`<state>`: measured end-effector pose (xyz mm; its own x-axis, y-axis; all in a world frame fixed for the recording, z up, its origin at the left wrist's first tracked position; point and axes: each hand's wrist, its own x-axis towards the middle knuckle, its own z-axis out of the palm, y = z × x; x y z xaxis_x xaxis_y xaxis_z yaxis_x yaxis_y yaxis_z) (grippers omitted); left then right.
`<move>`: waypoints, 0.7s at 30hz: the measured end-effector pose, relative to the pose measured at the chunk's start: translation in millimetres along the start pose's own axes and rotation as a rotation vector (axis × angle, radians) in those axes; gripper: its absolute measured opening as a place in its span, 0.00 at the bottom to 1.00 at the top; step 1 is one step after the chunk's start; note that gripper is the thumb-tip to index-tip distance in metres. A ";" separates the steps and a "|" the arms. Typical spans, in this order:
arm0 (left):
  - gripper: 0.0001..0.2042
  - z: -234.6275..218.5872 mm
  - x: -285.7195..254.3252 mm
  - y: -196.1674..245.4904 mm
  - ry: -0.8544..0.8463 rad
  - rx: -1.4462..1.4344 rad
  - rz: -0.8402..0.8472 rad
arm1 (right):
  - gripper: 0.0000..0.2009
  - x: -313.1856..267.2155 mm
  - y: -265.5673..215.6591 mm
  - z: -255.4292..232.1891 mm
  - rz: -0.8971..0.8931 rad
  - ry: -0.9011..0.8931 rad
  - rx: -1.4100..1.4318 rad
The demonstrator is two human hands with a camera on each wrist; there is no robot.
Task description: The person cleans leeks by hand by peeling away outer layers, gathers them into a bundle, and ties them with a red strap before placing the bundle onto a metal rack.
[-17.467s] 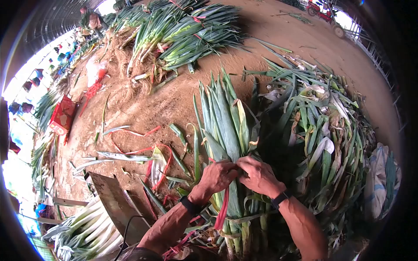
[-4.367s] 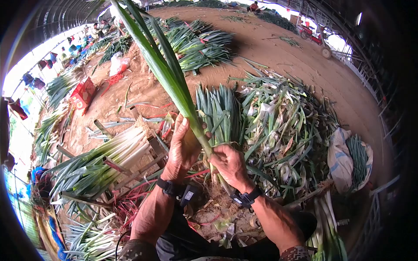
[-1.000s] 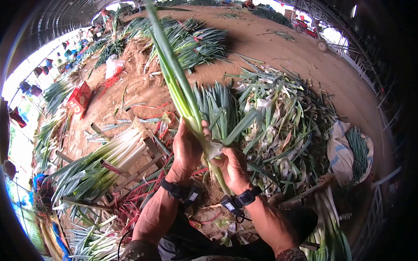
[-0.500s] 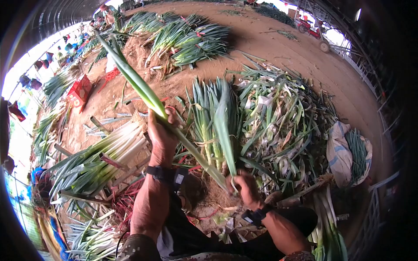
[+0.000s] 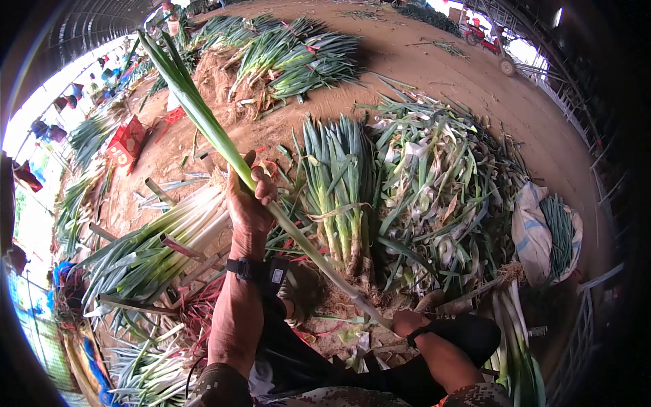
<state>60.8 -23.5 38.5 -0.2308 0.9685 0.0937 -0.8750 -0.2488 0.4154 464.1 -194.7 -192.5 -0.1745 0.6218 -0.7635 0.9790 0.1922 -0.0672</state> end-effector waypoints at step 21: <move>0.19 -40.1 5.3 68.7 -0.157 -0.231 0.245 | 0.29 -52.3 -91.9 -125.3 -0.484 0.148 1.584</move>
<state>-17.6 -36.0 31.2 -0.3932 0.8655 0.3104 -0.8789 -0.4530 0.1497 370.1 -149.8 -65.9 -0.3907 0.8181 -0.4219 -0.0512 -0.4770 -0.8774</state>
